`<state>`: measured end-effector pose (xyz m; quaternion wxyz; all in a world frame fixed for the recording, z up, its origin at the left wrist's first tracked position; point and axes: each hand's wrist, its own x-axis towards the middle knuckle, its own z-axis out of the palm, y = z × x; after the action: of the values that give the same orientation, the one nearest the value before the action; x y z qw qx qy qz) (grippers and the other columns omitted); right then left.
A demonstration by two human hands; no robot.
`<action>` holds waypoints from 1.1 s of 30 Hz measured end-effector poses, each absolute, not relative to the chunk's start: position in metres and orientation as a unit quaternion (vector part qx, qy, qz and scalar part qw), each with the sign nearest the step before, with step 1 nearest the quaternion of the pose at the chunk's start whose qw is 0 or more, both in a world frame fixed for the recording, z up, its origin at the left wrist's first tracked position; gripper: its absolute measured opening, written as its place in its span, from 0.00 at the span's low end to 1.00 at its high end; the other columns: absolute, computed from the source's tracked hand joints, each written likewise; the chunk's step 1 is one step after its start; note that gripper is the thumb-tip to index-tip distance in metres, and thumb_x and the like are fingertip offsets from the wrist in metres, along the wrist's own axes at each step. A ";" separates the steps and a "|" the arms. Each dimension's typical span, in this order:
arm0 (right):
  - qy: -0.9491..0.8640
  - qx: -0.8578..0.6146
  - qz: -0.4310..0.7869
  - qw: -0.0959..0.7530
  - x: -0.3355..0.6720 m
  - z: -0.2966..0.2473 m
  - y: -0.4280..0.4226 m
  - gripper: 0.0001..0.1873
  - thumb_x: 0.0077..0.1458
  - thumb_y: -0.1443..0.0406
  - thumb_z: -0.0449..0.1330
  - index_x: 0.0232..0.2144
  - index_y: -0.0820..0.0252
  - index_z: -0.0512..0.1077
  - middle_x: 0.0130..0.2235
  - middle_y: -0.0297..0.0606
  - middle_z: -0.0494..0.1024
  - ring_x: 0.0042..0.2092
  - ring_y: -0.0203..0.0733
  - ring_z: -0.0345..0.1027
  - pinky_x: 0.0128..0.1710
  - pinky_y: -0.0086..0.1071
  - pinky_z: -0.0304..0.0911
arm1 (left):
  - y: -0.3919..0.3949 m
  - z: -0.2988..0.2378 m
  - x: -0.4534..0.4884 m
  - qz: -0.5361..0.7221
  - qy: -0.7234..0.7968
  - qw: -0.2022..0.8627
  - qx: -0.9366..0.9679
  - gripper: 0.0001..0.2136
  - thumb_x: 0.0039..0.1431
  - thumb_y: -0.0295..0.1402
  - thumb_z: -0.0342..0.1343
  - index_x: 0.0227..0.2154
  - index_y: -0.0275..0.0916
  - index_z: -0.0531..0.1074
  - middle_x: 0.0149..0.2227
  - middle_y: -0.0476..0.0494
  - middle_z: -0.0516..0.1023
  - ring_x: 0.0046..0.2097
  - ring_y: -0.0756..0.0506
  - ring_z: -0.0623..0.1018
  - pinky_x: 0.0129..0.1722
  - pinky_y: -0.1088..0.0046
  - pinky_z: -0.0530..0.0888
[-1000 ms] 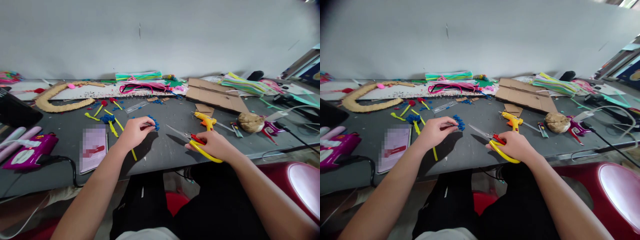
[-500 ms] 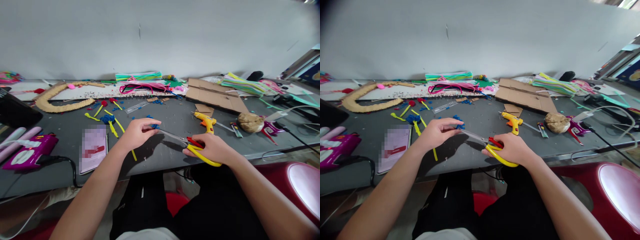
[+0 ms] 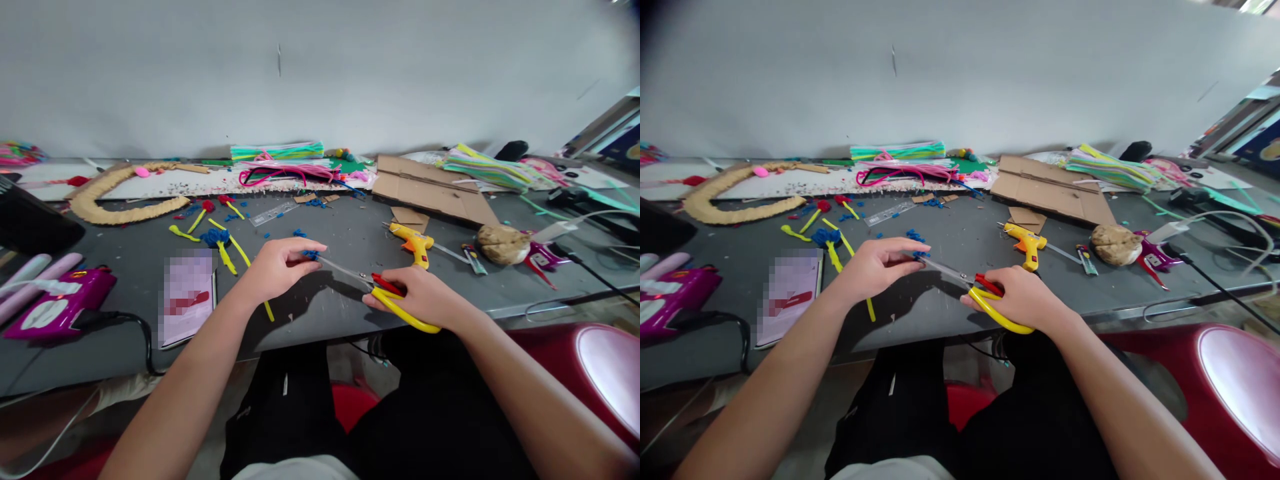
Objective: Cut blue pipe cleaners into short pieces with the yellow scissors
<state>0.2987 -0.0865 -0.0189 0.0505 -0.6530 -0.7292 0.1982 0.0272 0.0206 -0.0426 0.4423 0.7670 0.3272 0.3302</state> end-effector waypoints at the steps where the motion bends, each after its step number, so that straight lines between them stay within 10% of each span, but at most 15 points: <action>1: -0.730 -0.652 0.198 0.050 0.299 -0.019 -0.086 0.28 0.54 0.41 0.59 0.21 0.56 0.62 0.21 0.30 0.66 0.25 0.35 0.57 0.25 0.31 0.47 | 0.021 -0.043 0.027 0.329 0.327 0.442 0.768 0.14 0.57 0.36 0.65 0.45 0.39 0.81 0.47 0.41 0.83 0.44 0.44 0.83 0.47 0.68 0.80; 33: -0.751 -0.640 0.158 0.039 0.294 -0.020 -0.086 0.30 0.57 0.40 0.55 0.19 0.57 0.64 0.19 0.33 0.65 0.24 0.36 0.55 0.27 0.32 0.46 | 0.022 -0.045 0.026 0.278 0.339 0.481 0.759 0.17 0.55 0.38 0.66 0.47 0.42 0.80 0.51 0.41 0.81 0.42 0.43 0.84 0.44 0.67 0.79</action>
<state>0.2937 -0.0856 -0.0205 0.0395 -0.6401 -0.7509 0.1576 0.0260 0.0216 -0.0447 0.4808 0.7592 0.3395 0.2779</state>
